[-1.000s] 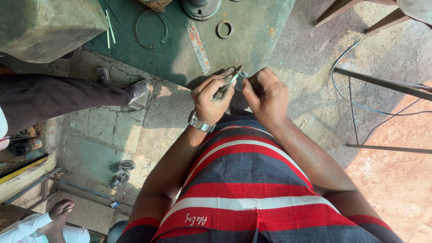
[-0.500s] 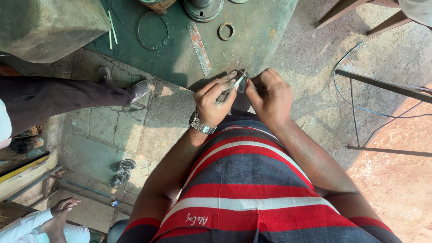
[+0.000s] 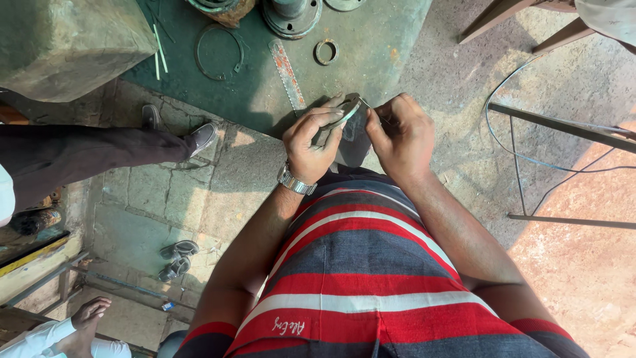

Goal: The person files the edges of small metal rings and a curved metal piece on a workbench. They hold each piece with one hand and use a metal file with the other to smooth the edges, then place the finished pieces on the table.

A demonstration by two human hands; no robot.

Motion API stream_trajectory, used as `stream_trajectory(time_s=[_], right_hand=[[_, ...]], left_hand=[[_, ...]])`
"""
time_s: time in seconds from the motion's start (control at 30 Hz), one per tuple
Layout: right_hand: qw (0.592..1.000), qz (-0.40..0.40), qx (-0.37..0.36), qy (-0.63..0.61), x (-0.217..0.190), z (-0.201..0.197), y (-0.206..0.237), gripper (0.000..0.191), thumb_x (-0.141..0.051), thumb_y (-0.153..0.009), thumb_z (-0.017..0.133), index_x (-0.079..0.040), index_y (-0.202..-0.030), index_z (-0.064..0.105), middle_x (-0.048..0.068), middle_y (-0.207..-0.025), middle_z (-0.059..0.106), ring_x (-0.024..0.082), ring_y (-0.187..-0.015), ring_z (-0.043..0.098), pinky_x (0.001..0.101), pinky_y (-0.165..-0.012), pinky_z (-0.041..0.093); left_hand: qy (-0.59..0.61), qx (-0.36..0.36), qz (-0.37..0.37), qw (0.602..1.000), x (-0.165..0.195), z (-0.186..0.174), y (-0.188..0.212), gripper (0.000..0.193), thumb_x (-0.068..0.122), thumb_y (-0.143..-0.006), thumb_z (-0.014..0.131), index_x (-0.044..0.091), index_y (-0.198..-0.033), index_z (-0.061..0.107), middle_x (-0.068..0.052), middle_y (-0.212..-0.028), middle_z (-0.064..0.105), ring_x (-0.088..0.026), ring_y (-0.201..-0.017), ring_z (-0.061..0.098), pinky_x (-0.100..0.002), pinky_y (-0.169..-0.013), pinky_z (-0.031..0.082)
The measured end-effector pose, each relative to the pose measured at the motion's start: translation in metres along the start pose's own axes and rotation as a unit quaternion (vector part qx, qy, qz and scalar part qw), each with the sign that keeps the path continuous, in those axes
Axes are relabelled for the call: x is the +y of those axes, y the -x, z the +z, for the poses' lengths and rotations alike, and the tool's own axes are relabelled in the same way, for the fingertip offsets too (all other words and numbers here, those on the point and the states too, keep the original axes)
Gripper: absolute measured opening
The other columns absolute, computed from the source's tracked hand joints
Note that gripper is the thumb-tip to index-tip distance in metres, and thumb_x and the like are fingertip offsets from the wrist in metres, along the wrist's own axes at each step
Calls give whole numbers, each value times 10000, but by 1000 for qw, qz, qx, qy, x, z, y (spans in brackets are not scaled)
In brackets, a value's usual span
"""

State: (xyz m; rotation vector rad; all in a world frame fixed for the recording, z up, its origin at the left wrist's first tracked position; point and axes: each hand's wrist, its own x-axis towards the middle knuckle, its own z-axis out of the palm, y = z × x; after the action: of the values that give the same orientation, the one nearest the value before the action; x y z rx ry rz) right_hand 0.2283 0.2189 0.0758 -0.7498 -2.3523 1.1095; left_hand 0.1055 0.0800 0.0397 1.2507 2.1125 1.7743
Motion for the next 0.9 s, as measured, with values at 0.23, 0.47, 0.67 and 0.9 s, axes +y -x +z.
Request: stream_trajectory(time_s=[0.23, 0.47, 0.67, 0.9], right_hand=[[1000, 1, -12, 1, 9, 7, -2, 207, -132, -945, 785, 0, -876, 642, 123, -793, 583, 251, -680, 616, 373, -612, 482], [1000, 6, -18, -4, 7, 12, 3, 217, -135, -946, 784, -4, -860, 635, 123, -792, 583, 251, -669, 623, 373, -603, 483], [1000, -23, -6, 3, 4, 12, 10, 209, -117, -952, 781, -3, -866, 629, 138, -804, 579, 293, -687, 620, 394, -617, 478], [1000, -29, -4, 9, 5, 12, 14, 224, -116, -950, 788, -1, -862, 617, 149, -820, 590, 308, -695, 626, 399, -615, 489]], left_hand=[[-65, -7, -31, 997, 6, -4, 1, 261, -34, -859, 768, -18, -1101, 673, -122, -1041, 713, -269, -961, 750, -349, -821, 617], [-123, -18, 24, 992, 3, -6, 4, 256, 16, -906, 798, 28, -1148, 713, -108, -1039, 719, -252, -911, 759, -333, -755, 626], [-142, -43, 29, 989, 3, -5, 10, 268, 0, -913, 798, 22, -1172, 731, -92, -959, 717, -237, -829, 749, -336, -702, 607], [-138, -25, 29, 990, 4, -1, 16, 272, -17, -877, 798, 19, -1141, 740, -106, -960, 719, -256, -828, 748, -343, -701, 606]])
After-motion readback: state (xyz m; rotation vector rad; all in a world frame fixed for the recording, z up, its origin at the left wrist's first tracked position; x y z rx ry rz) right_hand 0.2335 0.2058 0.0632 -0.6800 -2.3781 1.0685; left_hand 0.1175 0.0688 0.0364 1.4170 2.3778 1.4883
